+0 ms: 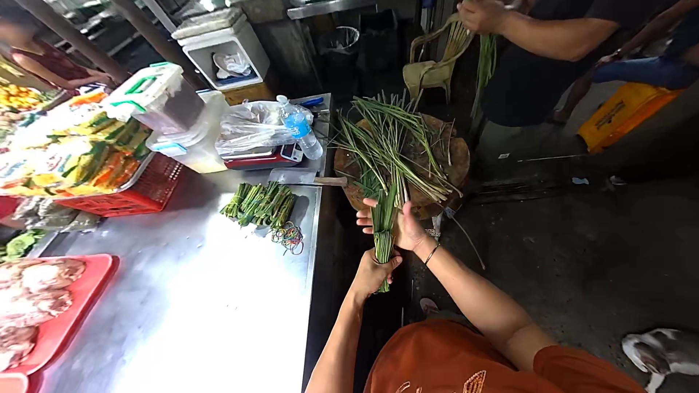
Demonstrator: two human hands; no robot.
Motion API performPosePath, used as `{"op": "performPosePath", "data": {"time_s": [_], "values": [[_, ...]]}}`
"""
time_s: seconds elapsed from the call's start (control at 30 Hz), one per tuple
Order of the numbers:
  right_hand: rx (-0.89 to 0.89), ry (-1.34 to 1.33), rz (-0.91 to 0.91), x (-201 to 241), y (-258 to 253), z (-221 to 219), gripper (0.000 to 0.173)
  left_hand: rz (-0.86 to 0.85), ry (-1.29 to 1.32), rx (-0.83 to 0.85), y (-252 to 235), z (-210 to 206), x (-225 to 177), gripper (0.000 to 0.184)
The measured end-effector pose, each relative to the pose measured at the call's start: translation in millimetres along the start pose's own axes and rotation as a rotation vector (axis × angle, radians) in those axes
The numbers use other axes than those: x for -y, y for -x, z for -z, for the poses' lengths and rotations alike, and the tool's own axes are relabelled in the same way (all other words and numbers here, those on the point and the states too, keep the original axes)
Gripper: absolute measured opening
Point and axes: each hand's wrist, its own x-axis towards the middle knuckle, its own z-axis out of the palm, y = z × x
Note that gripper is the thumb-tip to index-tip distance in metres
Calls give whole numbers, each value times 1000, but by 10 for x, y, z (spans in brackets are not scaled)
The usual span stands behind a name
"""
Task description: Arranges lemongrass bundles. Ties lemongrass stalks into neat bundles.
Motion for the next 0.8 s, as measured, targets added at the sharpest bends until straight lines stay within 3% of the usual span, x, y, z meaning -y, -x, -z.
{"op": "performPosePath", "data": {"time_s": [0.07, 0.13, 0.2, 0.27, 0.3, 0.43, 0.53, 0.57, 0.6, 0.7, 0.8], "values": [[-27, 20, -19, -79, -14, 56, 127, 2, -14, -7, 35, 116, 17, 11], [22, 53, -51, -219, 4, 60, 116, 12, -42, 1, 69, 230, 65, 11], [26, 73, -83, -362, 35, -64, 87, 47, -73, 15, 111, 324, 140, 11], [-65, 112, -91, -497, 53, -220, 38, 112, -73, 16, 150, 380, 233, 10], [-135, 135, -93, -573, 52, -278, 25, 144, -55, 14, 163, 401, 302, 10], [-289, 44, -179, -919, 109, -249, 37, 268, 109, 20, 196, 441, 643, 10], [-232, -45, -302, -1027, 117, -15, 85, 304, 305, 8, 192, 471, 776, 11], [-252, -23, -330, -1029, 62, 65, 92, 295, 356, -4, 174, 495, 795, 12], [-285, 22, -353, -1025, -30, 143, 88, 286, 388, -25, 154, 536, 800, 13], [-378, 251, -332, -877, -523, 370, 51, 256, 391, -134, 50, 653, 827, 17], [-229, 808, -220, -557, -1267, 523, 40, 257, 352, -275, -16, 726, 849, 17]]}}
